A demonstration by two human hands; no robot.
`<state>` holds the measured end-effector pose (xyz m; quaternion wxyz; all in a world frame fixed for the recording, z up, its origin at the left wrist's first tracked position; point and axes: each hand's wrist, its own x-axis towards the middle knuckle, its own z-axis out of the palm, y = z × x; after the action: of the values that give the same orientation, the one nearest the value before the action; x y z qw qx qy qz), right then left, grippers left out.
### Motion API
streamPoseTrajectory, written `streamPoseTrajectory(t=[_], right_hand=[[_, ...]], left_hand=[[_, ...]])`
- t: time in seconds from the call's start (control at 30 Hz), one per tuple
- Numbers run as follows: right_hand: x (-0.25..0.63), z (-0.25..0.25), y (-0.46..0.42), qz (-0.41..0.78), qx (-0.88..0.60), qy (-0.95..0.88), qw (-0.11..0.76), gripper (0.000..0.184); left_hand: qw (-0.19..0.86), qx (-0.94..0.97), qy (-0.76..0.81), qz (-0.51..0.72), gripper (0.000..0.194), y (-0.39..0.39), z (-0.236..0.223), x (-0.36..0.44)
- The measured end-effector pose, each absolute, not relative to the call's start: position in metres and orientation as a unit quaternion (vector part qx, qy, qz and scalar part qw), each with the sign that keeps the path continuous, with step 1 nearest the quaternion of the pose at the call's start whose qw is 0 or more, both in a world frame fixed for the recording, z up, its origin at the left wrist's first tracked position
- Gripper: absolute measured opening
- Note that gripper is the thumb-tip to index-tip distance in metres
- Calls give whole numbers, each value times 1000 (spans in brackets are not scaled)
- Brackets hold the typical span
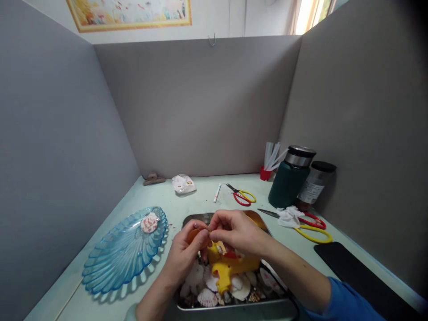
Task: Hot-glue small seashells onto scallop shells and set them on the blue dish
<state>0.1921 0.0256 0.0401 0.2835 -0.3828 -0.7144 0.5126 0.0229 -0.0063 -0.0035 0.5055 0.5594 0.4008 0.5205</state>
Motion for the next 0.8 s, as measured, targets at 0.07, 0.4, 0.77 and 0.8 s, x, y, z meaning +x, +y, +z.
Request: streamPoseTrajectory(t=[0.07,0.4,0.77,0.8], right_hand=[[192,39,26,518,-374,-713,288,5],[188,42,23,484,-396,-716,311,3],[189,39,22,333,-411,-780,335,5],[189,39,22,330,-411,-781,336,5]], left_hand=[[506,557,402,521,20,-7,-3,23],[504,553,415,518,19,-6,-1,24],[539,488,412,549,23,-3,-2,22],[544,485,407,551,23,-3,-3,22]])
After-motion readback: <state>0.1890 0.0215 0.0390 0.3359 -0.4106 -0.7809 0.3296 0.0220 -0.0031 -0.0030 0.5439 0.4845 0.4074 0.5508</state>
